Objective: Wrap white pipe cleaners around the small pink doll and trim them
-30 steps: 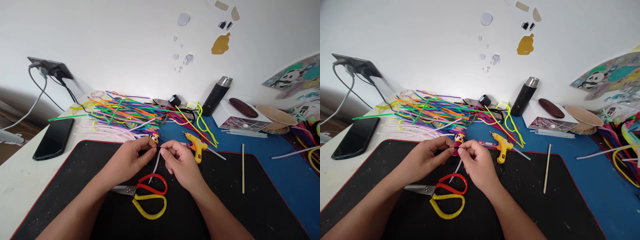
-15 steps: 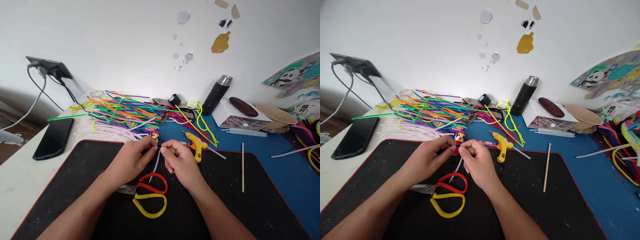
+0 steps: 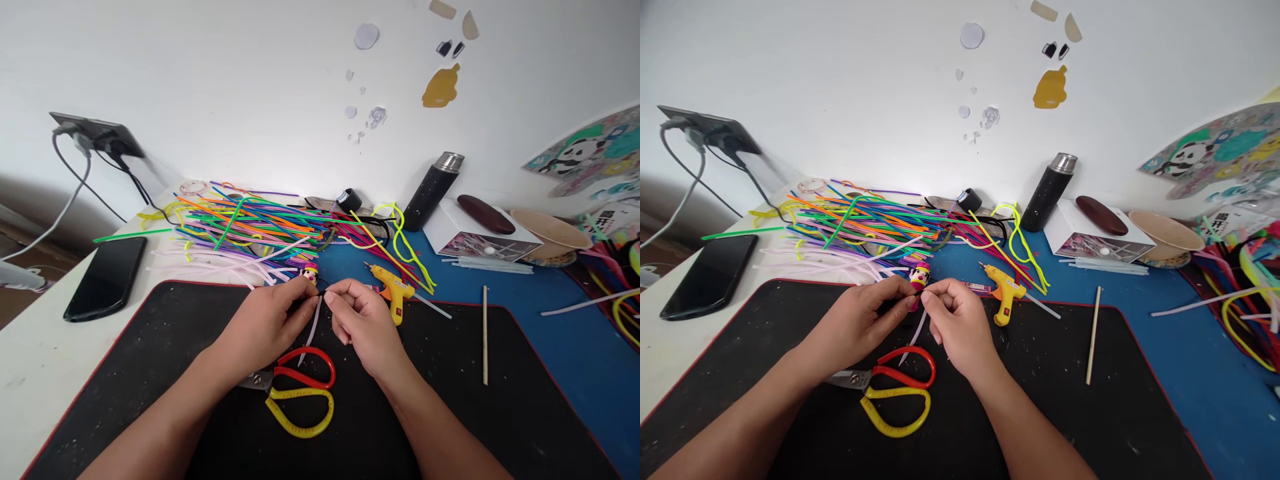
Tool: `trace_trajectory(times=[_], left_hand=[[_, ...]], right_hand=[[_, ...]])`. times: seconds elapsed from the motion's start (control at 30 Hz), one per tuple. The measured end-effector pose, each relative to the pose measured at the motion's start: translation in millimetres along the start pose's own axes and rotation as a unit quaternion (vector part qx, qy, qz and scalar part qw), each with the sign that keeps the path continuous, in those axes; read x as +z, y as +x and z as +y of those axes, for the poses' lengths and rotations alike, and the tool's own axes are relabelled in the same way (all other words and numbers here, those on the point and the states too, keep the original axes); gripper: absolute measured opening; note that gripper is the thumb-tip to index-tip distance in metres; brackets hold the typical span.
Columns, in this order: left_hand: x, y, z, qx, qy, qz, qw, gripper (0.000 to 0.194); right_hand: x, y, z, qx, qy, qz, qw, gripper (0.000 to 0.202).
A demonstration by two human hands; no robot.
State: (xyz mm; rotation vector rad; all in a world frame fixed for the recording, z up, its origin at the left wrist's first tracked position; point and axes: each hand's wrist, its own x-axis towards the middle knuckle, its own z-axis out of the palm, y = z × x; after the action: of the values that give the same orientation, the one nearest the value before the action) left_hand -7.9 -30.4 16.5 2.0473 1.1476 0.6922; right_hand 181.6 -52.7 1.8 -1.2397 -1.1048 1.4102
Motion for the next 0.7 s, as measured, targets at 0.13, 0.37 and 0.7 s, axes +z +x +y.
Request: trace_trajectory(times=[0.13, 0.37, 0.7], left_hand=[[-3.3, 0, 3, -0.019, -0.085, 0.005, 0.996, 0.022], [-9.4, 3, 1, -0.089, -0.25, -0.008, 0.964, 0.025], [-13.8, 4, 2, -0.114, -0.291, -0.046, 0.949, 0.023]], right_hand=[[-1, 0, 0, -0.008, -0.003, -0.019, 1.0, 0.026], [-4, -1, 0, -0.045, -0.03, -0.036, 0.998, 0.024], [-1, -5, -2, -0.143, -0.162, -0.002, 0.976, 0.014]])
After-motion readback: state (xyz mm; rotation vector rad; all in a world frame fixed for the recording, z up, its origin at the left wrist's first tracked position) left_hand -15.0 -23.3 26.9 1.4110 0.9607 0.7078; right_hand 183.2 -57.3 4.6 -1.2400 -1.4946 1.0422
